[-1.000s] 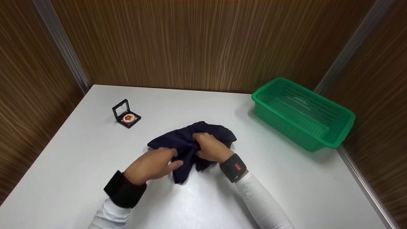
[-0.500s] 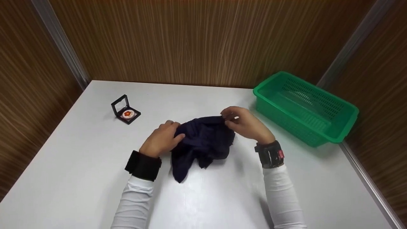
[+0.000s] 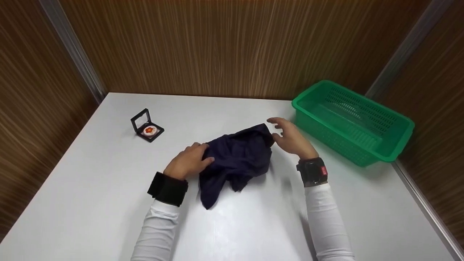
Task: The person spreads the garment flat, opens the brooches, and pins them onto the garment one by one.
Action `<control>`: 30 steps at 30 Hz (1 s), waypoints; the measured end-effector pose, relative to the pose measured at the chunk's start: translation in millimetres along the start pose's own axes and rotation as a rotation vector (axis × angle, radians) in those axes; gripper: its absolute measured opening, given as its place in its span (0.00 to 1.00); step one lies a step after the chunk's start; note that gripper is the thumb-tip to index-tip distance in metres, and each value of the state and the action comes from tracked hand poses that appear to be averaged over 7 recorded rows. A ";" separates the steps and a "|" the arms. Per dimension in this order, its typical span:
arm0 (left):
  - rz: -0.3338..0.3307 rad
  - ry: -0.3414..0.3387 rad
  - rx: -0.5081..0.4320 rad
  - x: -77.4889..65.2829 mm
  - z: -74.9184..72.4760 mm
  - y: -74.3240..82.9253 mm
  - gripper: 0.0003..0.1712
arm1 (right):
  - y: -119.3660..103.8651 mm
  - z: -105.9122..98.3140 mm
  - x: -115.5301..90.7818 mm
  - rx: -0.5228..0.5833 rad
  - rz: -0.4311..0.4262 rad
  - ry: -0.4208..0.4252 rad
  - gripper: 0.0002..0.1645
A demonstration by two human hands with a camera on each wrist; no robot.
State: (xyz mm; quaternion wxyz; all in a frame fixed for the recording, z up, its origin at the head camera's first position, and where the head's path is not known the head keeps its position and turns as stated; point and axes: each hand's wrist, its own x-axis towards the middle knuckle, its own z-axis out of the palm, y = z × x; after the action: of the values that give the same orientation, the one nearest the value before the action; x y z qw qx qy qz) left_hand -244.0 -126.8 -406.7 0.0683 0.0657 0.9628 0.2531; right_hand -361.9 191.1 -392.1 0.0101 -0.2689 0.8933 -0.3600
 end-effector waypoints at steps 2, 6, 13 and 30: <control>-0.007 -0.014 -0.007 -1.6 2.1 -0.3 0.35 | 3.2 1.9 -1.2 -0.001 0.010 -0.081 0.34; -0.019 -0.036 -0.005 -2.1 2.4 -1.1 0.35 | 3.5 6.5 0.2 0.025 -0.014 -0.164 0.36; -0.015 -0.039 0.026 -0.5 -1.3 0.3 0.34 | -3.4 8.3 4.3 0.053 -0.061 -0.140 0.30; 0.312 -0.078 0.127 -3.6 23.0 58.1 0.56 | 4.1 1.9 1.4 0.039 -0.008 -0.118 0.18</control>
State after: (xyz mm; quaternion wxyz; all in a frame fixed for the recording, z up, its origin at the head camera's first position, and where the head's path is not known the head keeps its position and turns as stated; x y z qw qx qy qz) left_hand -231.3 -66.3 -397.4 0.0611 0.2281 0.9516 0.1967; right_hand -364.7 191.6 -395.9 0.0666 -0.2931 0.8829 -0.3608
